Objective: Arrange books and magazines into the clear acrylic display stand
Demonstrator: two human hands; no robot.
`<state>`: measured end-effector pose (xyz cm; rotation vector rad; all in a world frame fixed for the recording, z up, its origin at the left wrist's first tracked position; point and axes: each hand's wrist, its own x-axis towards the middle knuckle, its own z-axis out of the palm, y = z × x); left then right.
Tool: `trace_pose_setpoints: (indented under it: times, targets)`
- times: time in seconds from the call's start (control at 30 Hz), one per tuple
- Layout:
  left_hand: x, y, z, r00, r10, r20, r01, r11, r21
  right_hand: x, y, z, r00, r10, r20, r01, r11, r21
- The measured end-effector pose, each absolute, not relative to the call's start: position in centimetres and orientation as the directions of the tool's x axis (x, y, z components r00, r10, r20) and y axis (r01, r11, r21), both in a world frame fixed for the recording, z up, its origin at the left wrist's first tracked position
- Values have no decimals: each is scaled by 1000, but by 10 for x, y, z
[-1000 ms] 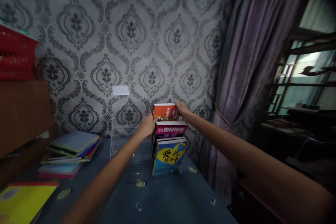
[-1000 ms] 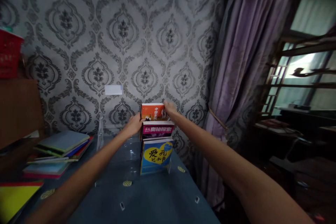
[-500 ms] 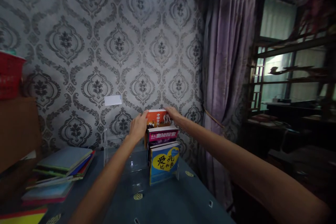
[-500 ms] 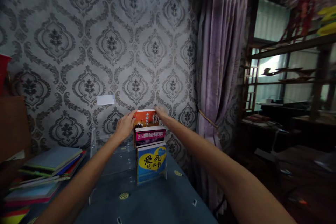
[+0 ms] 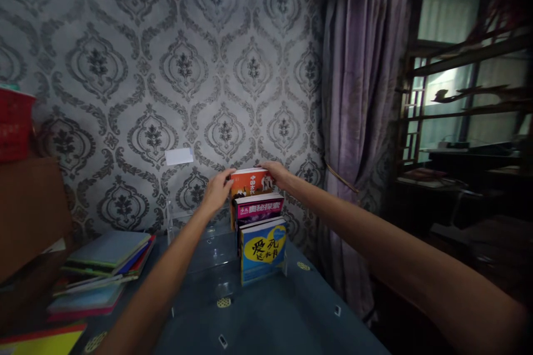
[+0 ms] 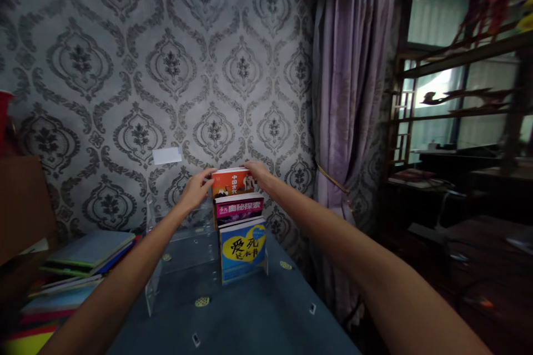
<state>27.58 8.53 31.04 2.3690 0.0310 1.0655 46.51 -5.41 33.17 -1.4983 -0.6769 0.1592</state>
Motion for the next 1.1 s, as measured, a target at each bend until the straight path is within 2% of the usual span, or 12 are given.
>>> trace_pose_setpoints:
  times: [0.17,0.53,0.7,0.83,1.1]
  targets:
    - [271,84,310,694,202,691,-216,-857,468,455,-61,331,806,491,329,281,171,-944]
    - [268,84,309,782,236,577,-323,-638,698,435,-88,334,758,562,331,283,174,-943]
    - [274,93,298,776,334,536,-302,-549,779,435,-85,334,764,555,329,312,127,-941]
    - [277,97,293,740,383,553,-273,-580,767,437,-83,334,768,547,332,339,93,-936]
    - [276,92,301,665,379,643,-310,-644,699,444,-85,337,753,542,374,426,33,-904]
